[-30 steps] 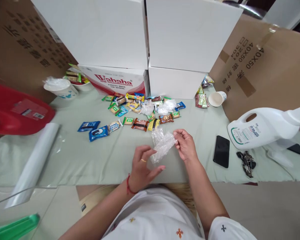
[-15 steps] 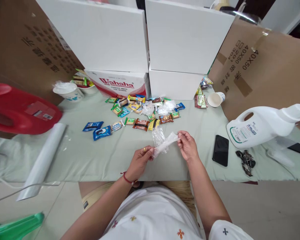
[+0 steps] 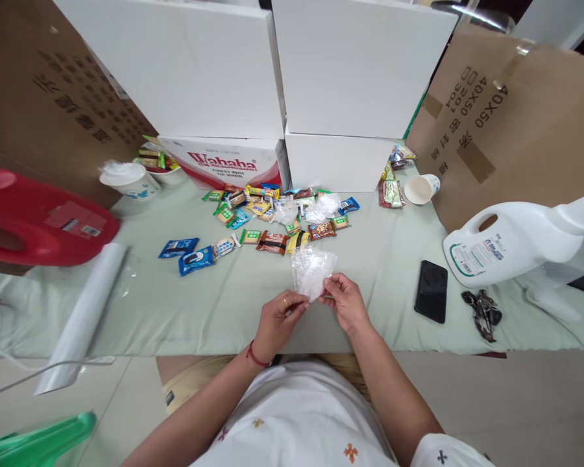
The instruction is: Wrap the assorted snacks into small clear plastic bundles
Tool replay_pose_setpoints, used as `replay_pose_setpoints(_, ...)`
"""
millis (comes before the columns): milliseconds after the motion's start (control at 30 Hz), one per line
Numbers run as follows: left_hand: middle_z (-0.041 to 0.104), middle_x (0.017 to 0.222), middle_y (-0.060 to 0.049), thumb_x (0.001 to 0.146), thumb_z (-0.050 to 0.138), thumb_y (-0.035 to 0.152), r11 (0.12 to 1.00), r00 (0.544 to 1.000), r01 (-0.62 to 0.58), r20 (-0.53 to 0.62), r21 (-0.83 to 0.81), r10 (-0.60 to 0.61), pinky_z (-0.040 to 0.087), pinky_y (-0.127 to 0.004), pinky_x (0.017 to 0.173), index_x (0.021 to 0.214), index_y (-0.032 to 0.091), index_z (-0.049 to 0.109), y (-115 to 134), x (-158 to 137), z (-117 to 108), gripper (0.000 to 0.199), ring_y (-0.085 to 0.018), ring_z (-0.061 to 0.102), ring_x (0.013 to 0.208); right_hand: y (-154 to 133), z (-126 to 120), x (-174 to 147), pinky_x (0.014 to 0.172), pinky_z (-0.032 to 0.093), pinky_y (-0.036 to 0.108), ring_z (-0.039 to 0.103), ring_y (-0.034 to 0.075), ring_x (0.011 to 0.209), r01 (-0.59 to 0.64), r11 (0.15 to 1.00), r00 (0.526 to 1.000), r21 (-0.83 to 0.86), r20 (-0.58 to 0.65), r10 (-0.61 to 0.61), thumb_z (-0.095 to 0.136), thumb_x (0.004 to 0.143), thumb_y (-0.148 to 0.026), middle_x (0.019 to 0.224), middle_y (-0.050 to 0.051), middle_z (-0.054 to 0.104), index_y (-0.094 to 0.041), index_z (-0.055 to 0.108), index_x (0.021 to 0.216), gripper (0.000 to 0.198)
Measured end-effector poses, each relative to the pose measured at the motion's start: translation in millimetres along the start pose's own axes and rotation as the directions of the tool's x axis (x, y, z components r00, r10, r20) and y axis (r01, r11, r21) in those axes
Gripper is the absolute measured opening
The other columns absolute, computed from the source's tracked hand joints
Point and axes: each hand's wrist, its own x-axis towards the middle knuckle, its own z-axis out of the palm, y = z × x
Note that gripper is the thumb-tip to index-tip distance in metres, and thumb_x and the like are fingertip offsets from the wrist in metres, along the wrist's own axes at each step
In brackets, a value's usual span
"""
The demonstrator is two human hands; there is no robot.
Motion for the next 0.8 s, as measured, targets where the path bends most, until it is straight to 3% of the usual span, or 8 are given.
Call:
replay_pose_setpoints(200, 0.051, 0.057, 0.005, 0.070, 0.084, 0.053, 0.835, 0.917, 0.338, -0.047, -0.435, -0.396, 0.034, -0.022, 0.053, 0.075, 0.017, 0.066, -6.8, 14.4, -12.7, 0.040, -0.008, 0.040, 0.054, -1.7, -12.2, 0.6, 0.041, 0.039, 0.014, 0.045, 0.004, 0.050, -0.067, 0.996, 0.997, 0.050, -0.021, 0.068, 0.097, 0.053, -0.044, 0.063, -0.005, 0.059, -0.018, 0.060, 0.070, 0.048)
replay_pose_setpoints(267, 0.050, 0.059, 0.005, 0.071, 0.082, 0.055, 0.834, 0.915, 0.329, -0.069, -0.442, -0.397, 0.035, -0.022, 0.054, 0.075, 0.017, 0.064, -5.6, 16.2, -17.9, 0.042, -0.008, 0.040, 0.055, -2.8, -15.9, 1.5, 0.038, 0.033, 0.013, 0.043, 0.003, 0.049, -0.067, 0.994, 0.996, 0.085, -0.047, 0.071, 0.098, 0.053, -0.042, 0.064, -0.006, 0.059, -0.018, 0.058, 0.069, 0.049)
replay_pose_setpoints(367, 0.060, 0.083, -0.002, 0.077, 0.079, 0.053, 0.938, 0.967, 0.195, -0.104, -0.287, -0.233, 0.045, -0.025, 0.067, 0.087, 0.018, 0.069, 0.7, 14.0, -23.8, 0.038, -0.013, 0.054, 0.074, -6.6, -20.4, 2.8, 0.038, 0.028, 0.013, 0.040, 0.003, 0.049, -0.084, 0.989, 0.996, 0.125, -0.033, 0.088, 0.098, 0.053, -0.039, 0.064, -0.006, 0.058, -0.018, 0.057, 0.069, 0.049)
replay_pose_setpoints(433, 0.063, 0.106, -0.007, 0.076, 0.080, 0.050, 0.984, 0.994, 0.079, -0.067, -0.160, -0.091, 0.048, -0.029, 0.080, 0.107, 0.021, 0.072, 5.8, 11.5, -23.4, 0.043, -0.019, 0.059, 0.094, -9.0, -21.7, 2.8, 0.038, 0.026, 0.013, 0.039, 0.003, 0.048, -0.100, 0.986, 0.995, 0.136, -0.004, 0.101, 0.098, 0.053, -0.038, 0.064, -0.005, 0.057, -0.018, 0.057, 0.069, 0.049)
replay_pose_setpoints(500, 0.064, 0.110, -0.008, 0.077, 0.080, 0.047, 0.996, 1.000, 0.029, 0.005, -0.082, -0.029, 0.047, -0.031, 0.084, 0.111, 0.023, 0.073, 9.2, 10.3, -19.4, 0.042, -0.020, 0.059, 0.097, -10.4, -21.8, 2.5, 0.038, 0.024, 0.013, 0.037, 0.002, 0.048, -0.118, 0.984, 0.993, 0.132, 0.028, 0.116, 0.098, 0.053, -0.038, 0.064, -0.005, 0.057, -0.018, 0.057, 0.070, 0.049)
replay_pose_setpoints(567, 0.065, 0.092, -0.006, 0.081, 0.077, 0.047, 0.994, 0.996, 0.070, 0.052, -0.079, -0.066, 0.045, -0.030, 0.078, 0.092, 0.021, 0.076, 10.1, 11.0, -14.0, 0.029, -0.017, 0.058, 0.084, -10.9, -22.0, 2.6, 0.038, 0.022, 0.013, 0.034, 0.002, 0.047, -0.129, 0.984, 0.991, 0.121, 0.044, 0.125, 0.098, 0.053, -0.040, 0.063, -0.006, 0.055, -0.018, 0.057, 0.070, 0.050)
replay_pose_setpoints(700, 0.056, 0.067, 0.002, 0.077, 0.078, 0.053, 0.911, 0.959, 0.279, 0.031, -0.304, -0.283, 0.037, -0.026, 0.064, 0.074, 0.017, 0.068, 7.2, 14.9, -7.8, 0.038, -0.011, 0.046, 0.064, -9.2, -26.2, 1.4, 0.039, 0.020, 0.015, 0.031, 0.003, 0.047, -0.111, 0.991, 0.993, 0.068, 0.037, 0.109, 0.095, 0.055, -0.049, 0.063, -0.006, 0.053, -0.019, 0.054, 0.071, 0.053)
replay_pose_setpoints(800, 0.051, 0.064, 0.004, 0.072, 0.081, 0.057, 0.815, 0.921, 0.340, -0.010, -0.469, -0.390, 0.034, -0.024, 0.061, 0.075, 0.016, 0.064, 5.8, 16.0, -7.0, 0.044, -0.010, 0.042, 0.061, -3.6, -28.0, -6.8, 0.044, 0.032, 0.019, 0.041, 0.008, 0.054, 0.084, 0.991, 0.996, -0.107, -0.006, -0.085, 0.084, 0.068, -0.060, 0.071, -0.003, 0.055, -0.021, 0.057, 0.076, 0.048)
